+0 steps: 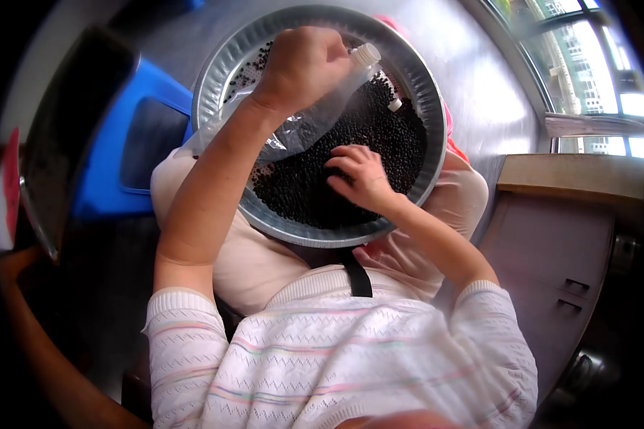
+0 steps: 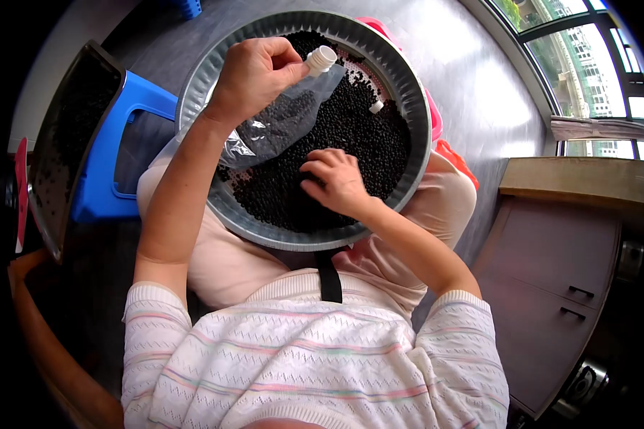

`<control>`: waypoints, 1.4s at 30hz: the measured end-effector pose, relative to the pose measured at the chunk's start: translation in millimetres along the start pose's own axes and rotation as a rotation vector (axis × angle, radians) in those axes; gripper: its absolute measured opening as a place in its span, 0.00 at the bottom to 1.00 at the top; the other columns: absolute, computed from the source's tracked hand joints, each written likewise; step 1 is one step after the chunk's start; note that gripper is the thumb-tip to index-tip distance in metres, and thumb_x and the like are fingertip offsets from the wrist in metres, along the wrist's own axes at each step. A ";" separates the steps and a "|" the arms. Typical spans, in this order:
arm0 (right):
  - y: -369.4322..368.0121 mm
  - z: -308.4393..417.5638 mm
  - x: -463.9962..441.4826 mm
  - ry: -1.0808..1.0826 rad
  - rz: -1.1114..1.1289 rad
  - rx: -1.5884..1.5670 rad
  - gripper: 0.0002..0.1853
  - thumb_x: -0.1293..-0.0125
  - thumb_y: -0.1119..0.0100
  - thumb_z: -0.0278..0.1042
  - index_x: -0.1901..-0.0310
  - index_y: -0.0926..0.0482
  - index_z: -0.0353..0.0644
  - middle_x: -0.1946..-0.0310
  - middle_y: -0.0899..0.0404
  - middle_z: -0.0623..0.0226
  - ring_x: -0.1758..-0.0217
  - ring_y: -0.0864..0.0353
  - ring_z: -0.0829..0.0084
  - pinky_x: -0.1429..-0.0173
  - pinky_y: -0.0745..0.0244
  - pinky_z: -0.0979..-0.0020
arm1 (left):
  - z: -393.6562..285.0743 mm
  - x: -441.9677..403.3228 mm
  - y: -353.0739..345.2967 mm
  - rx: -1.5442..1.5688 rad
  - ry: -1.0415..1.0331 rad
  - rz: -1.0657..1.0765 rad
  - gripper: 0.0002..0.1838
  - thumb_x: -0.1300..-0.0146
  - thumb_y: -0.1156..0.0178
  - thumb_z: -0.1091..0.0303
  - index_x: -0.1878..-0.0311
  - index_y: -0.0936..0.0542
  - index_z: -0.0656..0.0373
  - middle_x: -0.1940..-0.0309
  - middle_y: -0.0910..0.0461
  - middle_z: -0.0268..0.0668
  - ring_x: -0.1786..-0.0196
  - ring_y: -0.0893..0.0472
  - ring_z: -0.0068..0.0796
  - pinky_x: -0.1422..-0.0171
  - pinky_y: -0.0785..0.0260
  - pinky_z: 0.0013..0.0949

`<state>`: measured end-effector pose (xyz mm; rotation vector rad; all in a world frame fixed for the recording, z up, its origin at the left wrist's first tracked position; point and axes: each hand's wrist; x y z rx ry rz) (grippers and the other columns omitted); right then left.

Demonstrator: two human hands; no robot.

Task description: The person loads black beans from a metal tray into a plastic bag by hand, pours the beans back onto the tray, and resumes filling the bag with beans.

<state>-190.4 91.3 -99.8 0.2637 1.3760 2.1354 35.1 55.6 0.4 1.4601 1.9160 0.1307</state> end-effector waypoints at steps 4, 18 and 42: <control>-23.1 15.8 -0.2 0.146 0.161 0.137 0.10 0.45 0.39 0.43 0.66 0.23 0.48 0.60 0.26 0.69 0.50 0.29 0.64 0.51 0.35 0.62 | -1.3 1.3 1.2 0.000 0.019 0.024 0.08 0.46 0.34 0.67 0.73 0.20 0.62 0.82 0.21 0.32 0.78 0.25 0.15 0.72 0.34 0.22; 84.2 -4.9 -70.1 -0.549 -0.338 -1.504 0.21 0.31 0.54 0.48 0.79 0.34 0.44 0.88 0.38 0.71 0.89 0.42 0.77 0.84 0.44 0.74 | -6.7 -0.5 5.3 0.010 0.052 0.059 0.08 0.46 0.34 0.67 0.72 0.20 0.63 0.80 0.21 0.33 0.77 0.24 0.15 0.72 0.33 0.22; 104.4 -9.9 -161.3 -0.252 -0.767 -1.734 0.15 0.33 0.54 0.43 0.74 0.33 0.43 0.80 0.34 0.68 0.77 0.34 0.69 0.67 0.32 0.65 | -7.3 -0.4 5.0 0.035 0.110 0.079 0.08 0.46 0.34 0.68 0.70 0.19 0.63 0.79 0.20 0.34 0.75 0.22 0.17 0.69 0.31 0.22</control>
Point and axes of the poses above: each hand's wrist, its own x-axis away from the middle knuckle, its own y-axis out of the back of the hand, z = x × y
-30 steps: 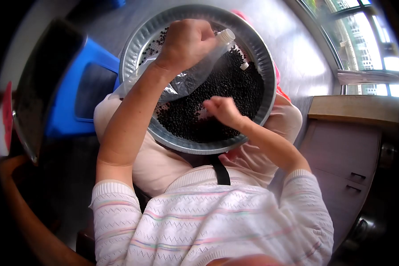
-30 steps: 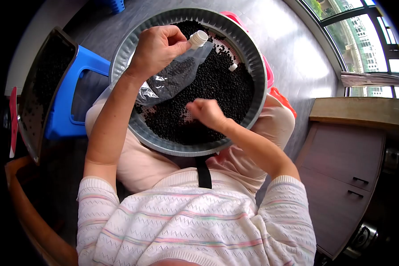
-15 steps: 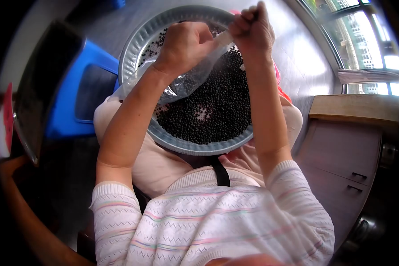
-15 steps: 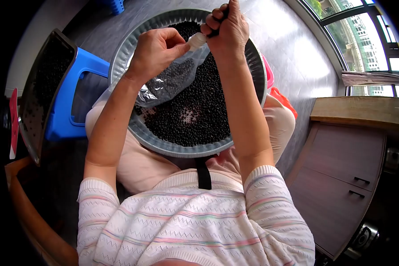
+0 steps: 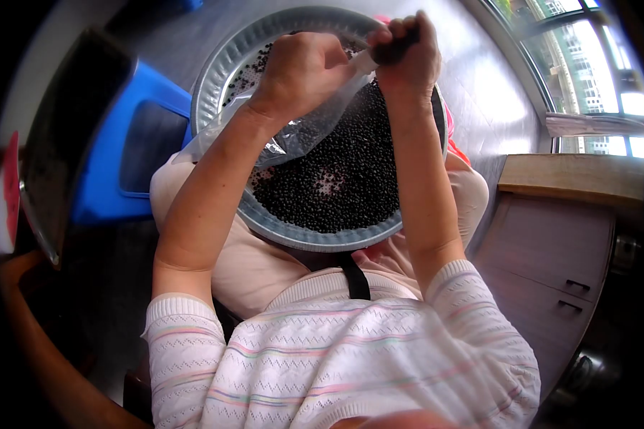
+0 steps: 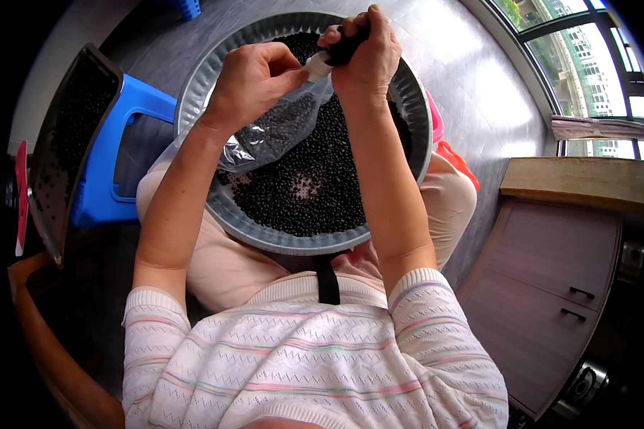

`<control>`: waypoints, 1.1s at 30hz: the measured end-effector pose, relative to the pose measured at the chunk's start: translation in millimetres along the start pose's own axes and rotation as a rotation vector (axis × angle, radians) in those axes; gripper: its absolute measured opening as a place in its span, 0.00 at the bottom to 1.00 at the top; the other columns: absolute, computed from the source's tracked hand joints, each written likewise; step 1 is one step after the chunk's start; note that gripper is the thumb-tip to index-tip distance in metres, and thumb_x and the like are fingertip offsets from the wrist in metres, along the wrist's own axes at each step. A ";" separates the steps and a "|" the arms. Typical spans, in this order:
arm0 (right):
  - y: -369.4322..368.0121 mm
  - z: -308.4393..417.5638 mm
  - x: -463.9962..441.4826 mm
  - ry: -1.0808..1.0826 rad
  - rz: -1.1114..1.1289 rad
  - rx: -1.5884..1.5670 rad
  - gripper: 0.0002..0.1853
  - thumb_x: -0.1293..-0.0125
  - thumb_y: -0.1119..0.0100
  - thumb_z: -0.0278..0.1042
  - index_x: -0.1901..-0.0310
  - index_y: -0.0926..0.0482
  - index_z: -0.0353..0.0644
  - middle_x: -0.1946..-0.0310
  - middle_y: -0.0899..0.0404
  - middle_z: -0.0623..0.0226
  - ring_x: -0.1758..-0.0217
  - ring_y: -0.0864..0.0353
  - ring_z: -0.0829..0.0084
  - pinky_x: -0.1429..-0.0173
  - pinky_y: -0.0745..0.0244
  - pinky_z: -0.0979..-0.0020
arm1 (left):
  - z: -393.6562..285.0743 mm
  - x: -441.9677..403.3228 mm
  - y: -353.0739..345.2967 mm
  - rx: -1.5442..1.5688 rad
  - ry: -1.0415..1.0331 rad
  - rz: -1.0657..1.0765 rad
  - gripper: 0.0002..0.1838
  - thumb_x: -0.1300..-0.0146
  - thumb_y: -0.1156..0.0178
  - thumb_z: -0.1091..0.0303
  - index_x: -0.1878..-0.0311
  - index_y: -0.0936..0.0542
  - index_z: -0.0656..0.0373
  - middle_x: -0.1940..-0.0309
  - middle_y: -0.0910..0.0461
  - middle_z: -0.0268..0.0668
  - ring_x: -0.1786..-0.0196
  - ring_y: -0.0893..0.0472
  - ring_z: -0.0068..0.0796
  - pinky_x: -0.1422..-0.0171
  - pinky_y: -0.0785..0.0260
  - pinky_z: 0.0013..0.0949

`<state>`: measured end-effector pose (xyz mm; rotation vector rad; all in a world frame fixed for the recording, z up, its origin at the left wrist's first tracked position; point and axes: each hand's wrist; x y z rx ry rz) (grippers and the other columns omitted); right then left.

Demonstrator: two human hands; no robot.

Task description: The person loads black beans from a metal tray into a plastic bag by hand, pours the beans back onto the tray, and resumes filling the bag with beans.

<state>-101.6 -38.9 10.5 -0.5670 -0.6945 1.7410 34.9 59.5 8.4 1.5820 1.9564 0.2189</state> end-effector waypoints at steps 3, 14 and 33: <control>-2.8 -0.3 2.2 0.014 -0.002 -0.013 0.15 0.33 0.54 0.41 0.74 0.33 0.42 0.80 0.34 0.67 0.77 0.33 0.69 0.66 0.31 0.64 | 0.9 0.2 -1.5 0.021 0.026 0.007 0.08 0.46 0.34 0.68 0.70 0.19 0.63 0.78 0.19 0.33 0.74 0.22 0.16 0.68 0.31 0.22; -15.0 -4.2 17.3 0.174 0.027 0.222 0.15 0.33 0.54 0.37 0.76 0.32 0.38 0.82 0.34 0.66 0.79 0.30 0.68 0.60 0.23 0.59 | -1.5 0.6 -0.4 0.017 0.025 0.011 0.07 0.46 0.34 0.68 0.71 0.19 0.62 0.79 0.20 0.32 0.74 0.23 0.15 0.69 0.31 0.22; 149.0 9.7 153.9 0.090 0.499 2.070 0.14 0.41 0.42 0.43 0.60 0.24 0.42 0.62 0.26 0.60 0.56 0.28 0.57 0.52 0.29 0.60 | 4.0 0.7 -0.7 0.030 -0.070 -0.027 0.07 0.45 0.35 0.67 0.73 0.19 0.61 0.81 0.21 0.29 0.77 0.25 0.13 0.72 0.34 0.19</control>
Point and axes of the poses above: each hand's wrist, its own x-axis away from the middle knuckle, its own y-axis out of the back of the hand, z = x × y
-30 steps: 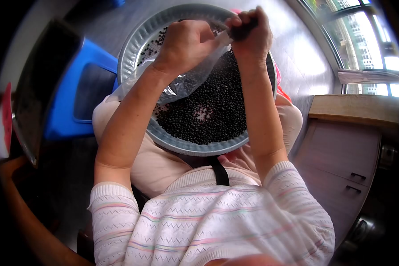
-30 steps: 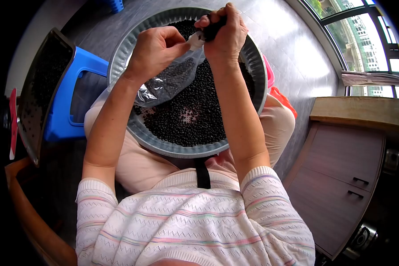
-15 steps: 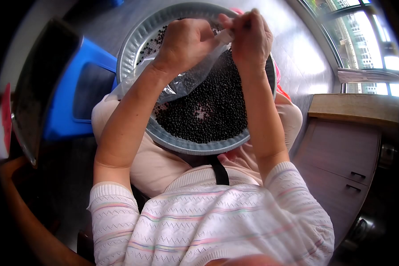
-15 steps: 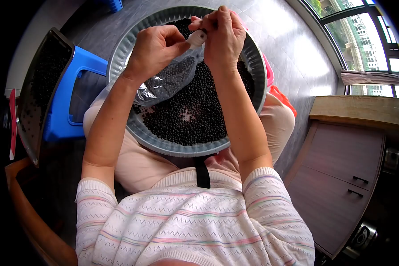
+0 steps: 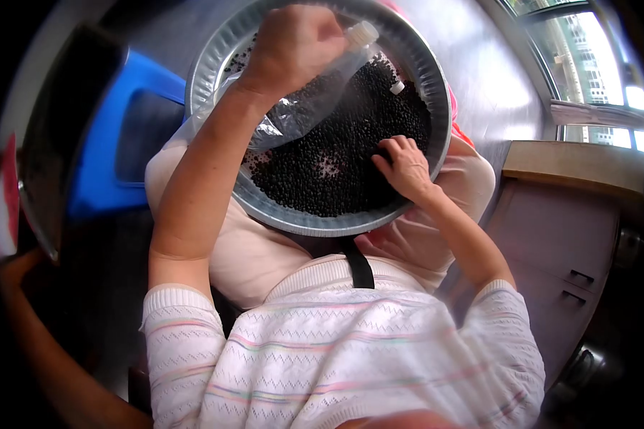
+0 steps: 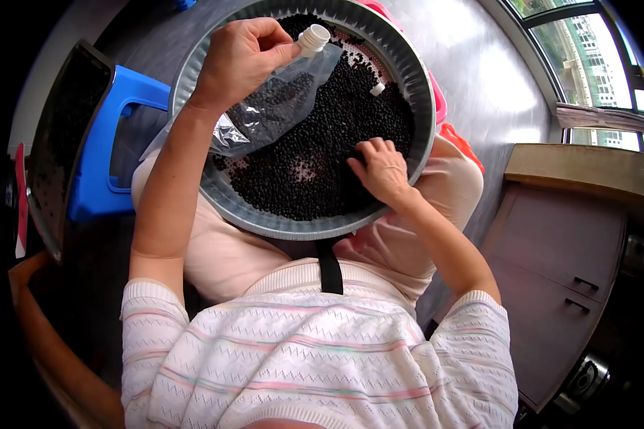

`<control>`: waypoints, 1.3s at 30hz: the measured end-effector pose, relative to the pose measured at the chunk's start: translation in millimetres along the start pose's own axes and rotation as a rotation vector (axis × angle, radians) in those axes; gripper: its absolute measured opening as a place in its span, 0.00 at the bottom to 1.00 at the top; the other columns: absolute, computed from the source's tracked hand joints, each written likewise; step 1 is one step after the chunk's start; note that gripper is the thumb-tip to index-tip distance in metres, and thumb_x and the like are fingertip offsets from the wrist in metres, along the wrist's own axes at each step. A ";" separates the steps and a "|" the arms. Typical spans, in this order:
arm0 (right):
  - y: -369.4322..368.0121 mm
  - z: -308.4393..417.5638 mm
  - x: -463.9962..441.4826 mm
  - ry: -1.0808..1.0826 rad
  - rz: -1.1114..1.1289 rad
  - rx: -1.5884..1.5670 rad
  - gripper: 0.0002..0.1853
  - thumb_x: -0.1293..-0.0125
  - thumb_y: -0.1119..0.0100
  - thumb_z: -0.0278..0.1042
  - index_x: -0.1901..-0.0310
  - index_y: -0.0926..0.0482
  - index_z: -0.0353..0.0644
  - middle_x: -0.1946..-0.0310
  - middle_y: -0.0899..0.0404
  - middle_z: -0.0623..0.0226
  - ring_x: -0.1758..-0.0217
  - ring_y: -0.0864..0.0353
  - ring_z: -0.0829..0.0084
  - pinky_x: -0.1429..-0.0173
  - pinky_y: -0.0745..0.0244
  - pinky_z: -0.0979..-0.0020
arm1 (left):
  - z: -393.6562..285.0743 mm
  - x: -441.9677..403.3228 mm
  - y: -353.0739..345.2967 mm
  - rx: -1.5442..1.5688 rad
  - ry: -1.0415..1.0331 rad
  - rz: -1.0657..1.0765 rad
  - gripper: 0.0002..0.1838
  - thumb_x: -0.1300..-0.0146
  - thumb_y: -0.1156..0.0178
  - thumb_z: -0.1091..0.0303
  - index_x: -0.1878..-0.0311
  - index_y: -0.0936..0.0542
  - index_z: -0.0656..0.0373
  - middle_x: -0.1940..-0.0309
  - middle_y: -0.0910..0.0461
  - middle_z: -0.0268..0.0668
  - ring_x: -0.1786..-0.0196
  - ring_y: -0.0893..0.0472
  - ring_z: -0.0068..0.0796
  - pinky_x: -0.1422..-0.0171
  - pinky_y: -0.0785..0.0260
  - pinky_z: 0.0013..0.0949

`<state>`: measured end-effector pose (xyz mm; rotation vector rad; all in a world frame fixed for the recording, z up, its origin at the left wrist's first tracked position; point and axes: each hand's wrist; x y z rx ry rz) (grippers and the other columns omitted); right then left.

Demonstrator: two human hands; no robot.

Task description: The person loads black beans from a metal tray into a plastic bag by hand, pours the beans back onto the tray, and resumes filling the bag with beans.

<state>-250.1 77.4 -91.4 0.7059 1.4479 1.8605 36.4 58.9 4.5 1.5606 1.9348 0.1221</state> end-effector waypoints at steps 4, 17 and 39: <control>-12.3 21.2 -0.4 -0.012 0.214 0.069 0.16 0.38 0.45 0.47 0.63 0.28 0.41 0.64 0.27 0.60 0.60 0.24 0.57 0.59 0.25 0.59 | 4.6 -1.4 6.6 0.060 -0.001 0.045 0.07 0.45 0.35 0.68 0.71 0.19 0.61 0.81 0.22 0.29 0.76 0.26 0.12 0.72 0.34 0.19; -21.6 8.2 -8.7 -0.031 0.166 -0.104 0.17 0.36 0.47 0.47 0.72 0.27 0.39 0.75 0.23 0.54 0.68 0.22 0.52 0.64 0.27 0.55 | -14.2 -2.5 20.3 -0.406 -0.243 0.023 0.06 0.49 0.37 0.71 0.76 0.21 0.62 0.82 0.25 0.39 0.81 0.26 0.30 0.73 0.36 0.31; 103.9 46.7 -173.1 -0.133 -0.389 -2.131 0.15 0.33 0.52 0.45 0.74 0.32 0.47 0.80 0.35 0.74 0.83 0.39 0.79 0.81 0.43 0.77 | -4.4 -0.4 22.1 -0.207 -0.076 0.081 0.09 0.46 0.37 0.69 0.76 0.22 0.63 0.87 0.29 0.31 0.82 0.33 0.16 0.77 0.40 0.25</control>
Point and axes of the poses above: each hand's wrist, its own x-axis away from the middle knuckle, its own y-axis out of the back of the hand, z = x × y
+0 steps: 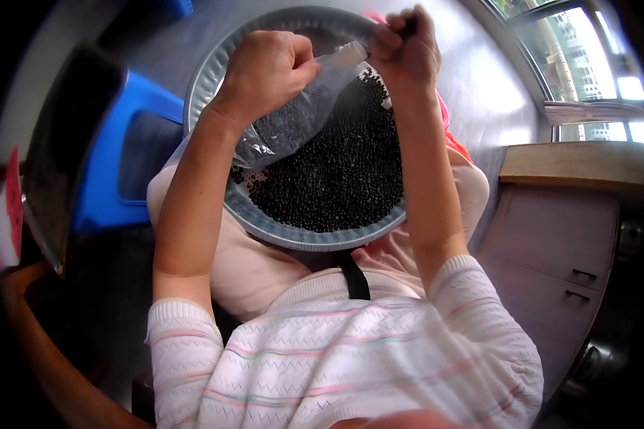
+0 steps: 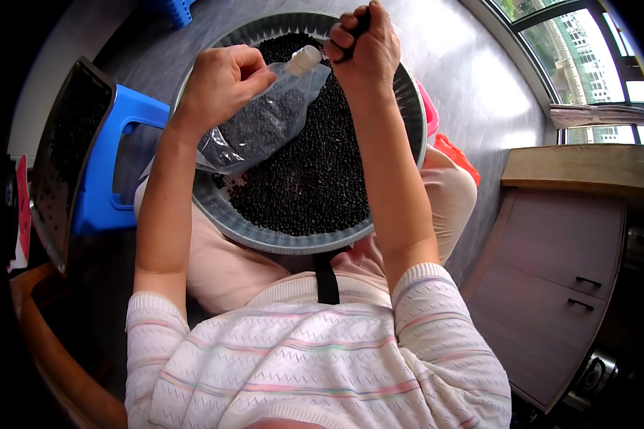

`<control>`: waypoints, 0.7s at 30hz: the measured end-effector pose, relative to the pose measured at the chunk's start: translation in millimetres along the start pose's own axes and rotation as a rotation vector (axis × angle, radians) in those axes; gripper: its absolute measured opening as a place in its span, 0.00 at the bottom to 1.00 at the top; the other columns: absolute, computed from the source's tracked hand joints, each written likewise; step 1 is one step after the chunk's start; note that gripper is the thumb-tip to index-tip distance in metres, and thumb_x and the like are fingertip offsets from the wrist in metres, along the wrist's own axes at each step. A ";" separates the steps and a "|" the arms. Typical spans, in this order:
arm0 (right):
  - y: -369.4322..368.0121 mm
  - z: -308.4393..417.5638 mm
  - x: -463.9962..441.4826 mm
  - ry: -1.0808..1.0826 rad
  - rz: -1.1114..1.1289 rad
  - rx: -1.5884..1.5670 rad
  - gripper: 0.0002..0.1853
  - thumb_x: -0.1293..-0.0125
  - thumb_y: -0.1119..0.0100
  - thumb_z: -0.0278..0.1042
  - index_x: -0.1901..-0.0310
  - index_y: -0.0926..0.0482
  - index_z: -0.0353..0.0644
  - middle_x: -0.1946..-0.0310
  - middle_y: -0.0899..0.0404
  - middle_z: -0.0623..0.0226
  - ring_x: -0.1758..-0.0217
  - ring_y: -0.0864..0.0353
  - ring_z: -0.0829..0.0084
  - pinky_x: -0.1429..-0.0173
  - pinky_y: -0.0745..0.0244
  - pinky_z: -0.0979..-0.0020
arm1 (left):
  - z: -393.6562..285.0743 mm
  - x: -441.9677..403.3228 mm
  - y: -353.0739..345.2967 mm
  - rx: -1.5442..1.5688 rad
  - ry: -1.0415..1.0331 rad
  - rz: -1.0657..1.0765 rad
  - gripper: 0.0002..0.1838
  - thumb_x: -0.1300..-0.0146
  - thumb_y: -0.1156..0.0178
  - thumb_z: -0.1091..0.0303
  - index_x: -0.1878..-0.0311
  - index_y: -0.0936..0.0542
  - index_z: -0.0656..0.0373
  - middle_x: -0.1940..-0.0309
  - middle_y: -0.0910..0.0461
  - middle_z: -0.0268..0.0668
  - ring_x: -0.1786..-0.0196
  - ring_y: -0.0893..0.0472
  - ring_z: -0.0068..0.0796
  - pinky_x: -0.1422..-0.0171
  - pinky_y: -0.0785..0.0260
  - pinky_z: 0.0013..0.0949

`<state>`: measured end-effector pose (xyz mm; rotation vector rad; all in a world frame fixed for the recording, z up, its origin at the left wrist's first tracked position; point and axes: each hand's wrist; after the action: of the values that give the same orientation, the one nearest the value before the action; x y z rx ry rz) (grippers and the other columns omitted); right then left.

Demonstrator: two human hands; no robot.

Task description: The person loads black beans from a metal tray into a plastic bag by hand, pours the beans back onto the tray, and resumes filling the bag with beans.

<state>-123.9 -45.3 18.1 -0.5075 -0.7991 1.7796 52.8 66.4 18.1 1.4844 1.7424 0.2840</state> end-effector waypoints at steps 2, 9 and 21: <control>-15.1 -10.2 -4.7 0.055 -0.031 -0.008 0.15 0.32 0.52 0.48 0.74 0.33 0.51 0.82 0.36 0.77 0.84 0.39 0.80 0.83 0.45 0.76 | 0.4 -0.2 -0.5 0.022 -0.006 0.001 0.09 0.46 0.37 0.69 0.77 0.23 0.63 0.87 0.30 0.31 0.82 0.34 0.16 0.77 0.41 0.25; -22.2 -21.8 -6.8 0.142 -0.033 0.000 0.14 0.32 0.53 0.45 0.74 0.33 0.51 0.81 0.35 0.75 0.84 0.38 0.80 0.82 0.43 0.76 | 3.4 -0.6 -1.6 0.048 -0.026 0.001 0.09 0.47 0.38 0.70 0.78 0.24 0.63 0.88 0.32 0.32 0.83 0.35 0.16 0.77 0.43 0.26; -22.1 -22.8 0.5 0.170 -0.045 0.041 0.13 0.36 0.52 0.41 0.76 0.33 0.48 0.80 0.33 0.72 0.81 0.34 0.76 0.78 0.36 0.72 | 3.5 0.2 -2.9 0.054 -0.015 0.001 0.09 0.46 0.37 0.70 0.78 0.23 0.63 0.88 0.31 0.30 0.83 0.35 0.15 0.78 0.43 0.25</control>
<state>-94.2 -34.0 18.5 -0.6011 -0.6500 1.6833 53.2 64.7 13.9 1.5220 1.7504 0.2274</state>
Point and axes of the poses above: each hand's wrist, its own x-axis away from the middle knuckle, its own y-axis out of the back of the hand, z = x × y
